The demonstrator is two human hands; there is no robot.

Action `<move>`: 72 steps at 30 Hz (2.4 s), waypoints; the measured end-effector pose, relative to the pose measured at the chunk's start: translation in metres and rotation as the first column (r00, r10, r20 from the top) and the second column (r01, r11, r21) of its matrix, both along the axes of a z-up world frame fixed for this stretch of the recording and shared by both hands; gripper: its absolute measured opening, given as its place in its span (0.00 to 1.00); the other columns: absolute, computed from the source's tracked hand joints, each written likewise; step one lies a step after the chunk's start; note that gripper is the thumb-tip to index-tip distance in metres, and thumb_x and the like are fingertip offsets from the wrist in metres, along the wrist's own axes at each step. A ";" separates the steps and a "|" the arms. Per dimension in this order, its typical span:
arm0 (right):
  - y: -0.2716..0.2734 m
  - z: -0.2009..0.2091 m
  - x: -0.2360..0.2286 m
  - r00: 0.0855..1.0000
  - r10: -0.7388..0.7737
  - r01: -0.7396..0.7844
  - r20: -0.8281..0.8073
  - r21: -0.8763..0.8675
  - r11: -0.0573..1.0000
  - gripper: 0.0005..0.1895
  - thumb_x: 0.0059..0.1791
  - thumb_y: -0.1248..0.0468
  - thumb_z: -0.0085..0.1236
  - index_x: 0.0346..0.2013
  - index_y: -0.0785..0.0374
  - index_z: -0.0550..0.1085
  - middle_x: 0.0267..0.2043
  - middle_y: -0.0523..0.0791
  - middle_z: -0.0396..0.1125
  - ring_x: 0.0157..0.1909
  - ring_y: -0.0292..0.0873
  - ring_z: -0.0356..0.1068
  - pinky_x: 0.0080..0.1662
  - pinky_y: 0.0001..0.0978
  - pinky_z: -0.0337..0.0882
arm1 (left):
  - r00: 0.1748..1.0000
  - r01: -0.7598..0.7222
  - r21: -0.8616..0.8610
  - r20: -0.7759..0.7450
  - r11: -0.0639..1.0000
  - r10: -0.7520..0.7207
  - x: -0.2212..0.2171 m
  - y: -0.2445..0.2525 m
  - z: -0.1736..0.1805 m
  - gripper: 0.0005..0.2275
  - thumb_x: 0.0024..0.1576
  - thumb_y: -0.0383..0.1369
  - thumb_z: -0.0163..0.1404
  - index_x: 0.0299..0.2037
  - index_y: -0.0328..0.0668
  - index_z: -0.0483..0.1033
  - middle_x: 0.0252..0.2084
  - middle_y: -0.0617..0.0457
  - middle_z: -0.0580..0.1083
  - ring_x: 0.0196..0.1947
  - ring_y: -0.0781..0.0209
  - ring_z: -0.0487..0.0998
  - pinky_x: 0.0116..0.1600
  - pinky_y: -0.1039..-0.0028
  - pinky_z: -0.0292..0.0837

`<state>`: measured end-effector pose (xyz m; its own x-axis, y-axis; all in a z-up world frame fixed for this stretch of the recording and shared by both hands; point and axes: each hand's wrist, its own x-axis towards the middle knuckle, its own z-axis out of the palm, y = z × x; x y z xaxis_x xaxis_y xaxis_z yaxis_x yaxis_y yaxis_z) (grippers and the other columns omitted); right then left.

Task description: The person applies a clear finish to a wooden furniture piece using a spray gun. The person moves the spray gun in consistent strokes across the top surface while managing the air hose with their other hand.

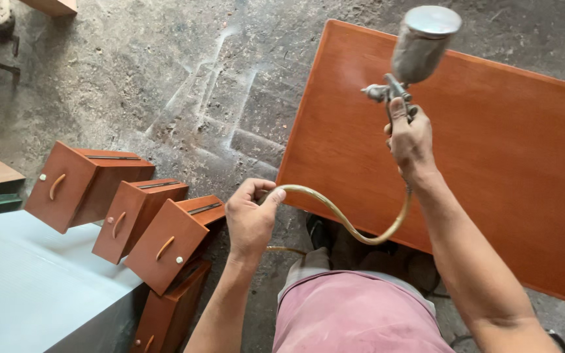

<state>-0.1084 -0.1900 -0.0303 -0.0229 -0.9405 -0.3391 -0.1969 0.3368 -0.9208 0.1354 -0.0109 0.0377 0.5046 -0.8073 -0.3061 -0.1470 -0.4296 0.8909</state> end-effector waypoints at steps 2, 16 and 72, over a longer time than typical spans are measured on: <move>-0.006 0.014 0.008 0.964 0.184 -0.185 -0.193 0.010 0.983 0.26 0.57 0.41 0.46 0.37 0.62 0.70 0.27 0.42 0.67 0.25 0.36 0.64 0.28 0.32 0.64 | 0.997 0.007 -0.023 -0.077 1.000 -0.009 -0.002 0.002 -0.002 0.05 0.54 0.27 0.60 0.37 0.34 0.80 0.24 0.60 0.74 0.24 0.76 0.69 0.28 0.82 0.64; -0.099 -0.011 0.048 0.935 0.060 -0.165 -0.351 -0.278 0.946 0.28 0.63 0.41 0.45 0.38 0.63 0.70 0.30 0.43 0.66 0.31 0.38 0.65 0.32 0.36 0.64 | 0.994 -0.028 -0.081 -0.110 0.996 0.019 0.005 0.004 0.001 0.05 0.55 0.28 0.59 0.38 0.34 0.79 0.29 0.58 0.78 0.29 0.74 0.75 0.36 0.81 0.72; 0.089 -0.044 -0.483 0.677 -0.580 0.525 -0.453 -0.255 0.812 0.23 0.65 0.47 0.39 0.43 0.62 0.70 0.31 0.37 0.66 0.23 0.33 0.63 0.22 0.30 0.61 | 0.797 0.588 0.029 -0.193 0.808 -0.572 -0.355 0.013 -0.019 0.07 0.55 0.30 0.58 0.36 0.32 0.78 0.26 0.50 0.78 0.26 0.67 0.75 0.33 0.73 0.74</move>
<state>-0.5913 -0.1008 -0.0742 -0.6839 -0.7285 -0.0391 -0.4320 0.4475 -0.7830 -0.2192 0.0018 0.0188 -0.1154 -0.8997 -0.4210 -0.2451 -0.3850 0.8898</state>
